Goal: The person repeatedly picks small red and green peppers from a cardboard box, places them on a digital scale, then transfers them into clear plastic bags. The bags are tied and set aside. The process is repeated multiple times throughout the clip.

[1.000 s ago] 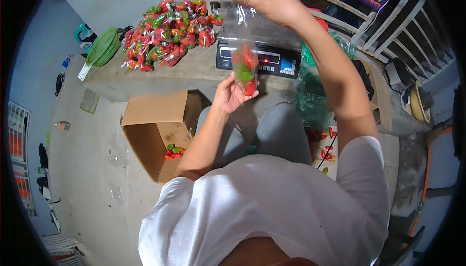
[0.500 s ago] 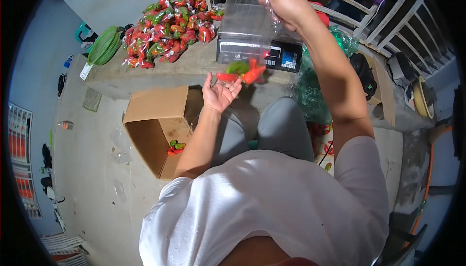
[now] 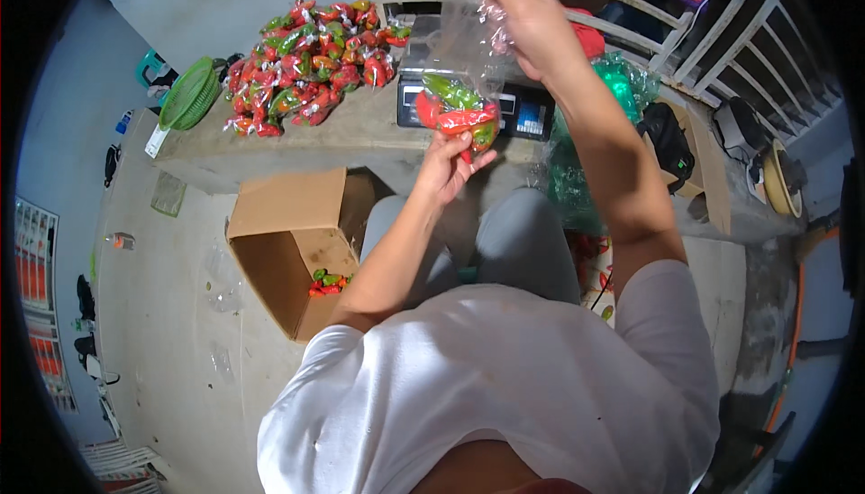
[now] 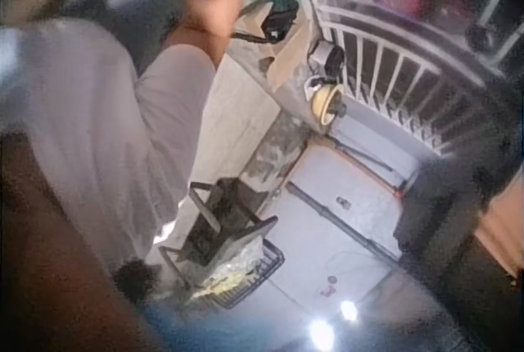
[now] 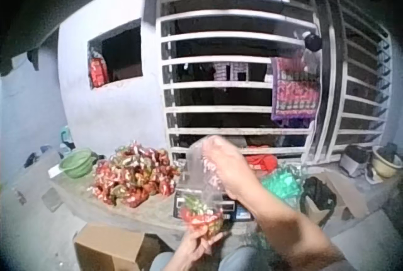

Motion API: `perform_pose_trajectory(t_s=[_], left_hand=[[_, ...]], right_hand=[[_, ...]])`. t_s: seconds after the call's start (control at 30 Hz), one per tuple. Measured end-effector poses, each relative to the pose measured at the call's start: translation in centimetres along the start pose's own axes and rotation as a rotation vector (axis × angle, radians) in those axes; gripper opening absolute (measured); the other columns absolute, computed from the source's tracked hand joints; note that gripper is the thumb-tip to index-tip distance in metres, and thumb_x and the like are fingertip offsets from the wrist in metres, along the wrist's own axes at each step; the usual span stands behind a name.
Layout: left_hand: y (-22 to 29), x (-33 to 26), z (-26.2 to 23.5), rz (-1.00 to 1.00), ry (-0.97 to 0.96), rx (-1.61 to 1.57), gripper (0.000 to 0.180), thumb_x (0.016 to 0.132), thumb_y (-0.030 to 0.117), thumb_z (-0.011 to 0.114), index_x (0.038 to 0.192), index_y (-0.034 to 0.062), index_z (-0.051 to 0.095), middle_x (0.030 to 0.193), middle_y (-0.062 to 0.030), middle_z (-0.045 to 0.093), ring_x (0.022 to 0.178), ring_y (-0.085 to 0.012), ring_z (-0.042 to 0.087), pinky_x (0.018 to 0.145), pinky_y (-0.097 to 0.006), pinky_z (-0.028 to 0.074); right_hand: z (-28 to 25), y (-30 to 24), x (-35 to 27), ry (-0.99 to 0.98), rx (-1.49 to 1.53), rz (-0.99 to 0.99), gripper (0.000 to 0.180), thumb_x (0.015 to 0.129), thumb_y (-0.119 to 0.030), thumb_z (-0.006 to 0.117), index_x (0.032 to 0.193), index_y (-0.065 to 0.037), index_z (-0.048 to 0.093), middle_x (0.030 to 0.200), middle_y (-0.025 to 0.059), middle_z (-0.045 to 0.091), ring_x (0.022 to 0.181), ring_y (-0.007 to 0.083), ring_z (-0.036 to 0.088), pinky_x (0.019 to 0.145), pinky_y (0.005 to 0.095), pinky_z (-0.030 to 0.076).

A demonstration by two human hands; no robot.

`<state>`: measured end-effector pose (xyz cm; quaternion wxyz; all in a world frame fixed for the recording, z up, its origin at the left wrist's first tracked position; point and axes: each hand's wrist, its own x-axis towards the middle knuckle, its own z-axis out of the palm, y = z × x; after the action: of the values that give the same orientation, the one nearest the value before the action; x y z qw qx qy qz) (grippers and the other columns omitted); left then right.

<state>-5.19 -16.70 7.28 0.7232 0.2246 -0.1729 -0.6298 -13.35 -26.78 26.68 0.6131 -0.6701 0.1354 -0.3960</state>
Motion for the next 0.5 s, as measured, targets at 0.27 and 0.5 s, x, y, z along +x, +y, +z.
perform_pose_trajectory(t_s=[0.27, 0.5], left_hand=[[-1.0, -1.3, -2.6, 0.035, 0.168, 0.155, 0.040, 0.085, 0.017, 0.050, 0.121, 0.0116, 0.034, 0.116, -0.0088, 0.048, 0.100, -0.0249, 0.052, 0.079, -0.046, 0.049], [-4.4, -2.7, -4.7, -0.128, 0.152, 0.113, 0.060, 0.079, 0.009, 0.059, 0.125, 0.0213, 0.023, 0.118, -0.0044, 0.042, 0.104, -0.0205, 0.047, 0.079, -0.042, 0.046]], right_hand=[[-0.2, 1.0, -1.0, -0.027, 0.010, 0.100, 0.025, 0.088, -0.034, 0.046, 0.081, -0.012, 0.054, 0.061, -0.0068, 0.041, 0.044, 0.0007, 0.032, 0.034, 0.0174, 0.023], [0.3, 1.7, -0.6, -0.129, -0.254, 0.073, 0.029, 0.088, -0.034, 0.048, 0.080, -0.008, 0.056, 0.063, -0.0054, 0.043, 0.051, 0.0013, 0.034, 0.042, 0.0169, 0.026]])
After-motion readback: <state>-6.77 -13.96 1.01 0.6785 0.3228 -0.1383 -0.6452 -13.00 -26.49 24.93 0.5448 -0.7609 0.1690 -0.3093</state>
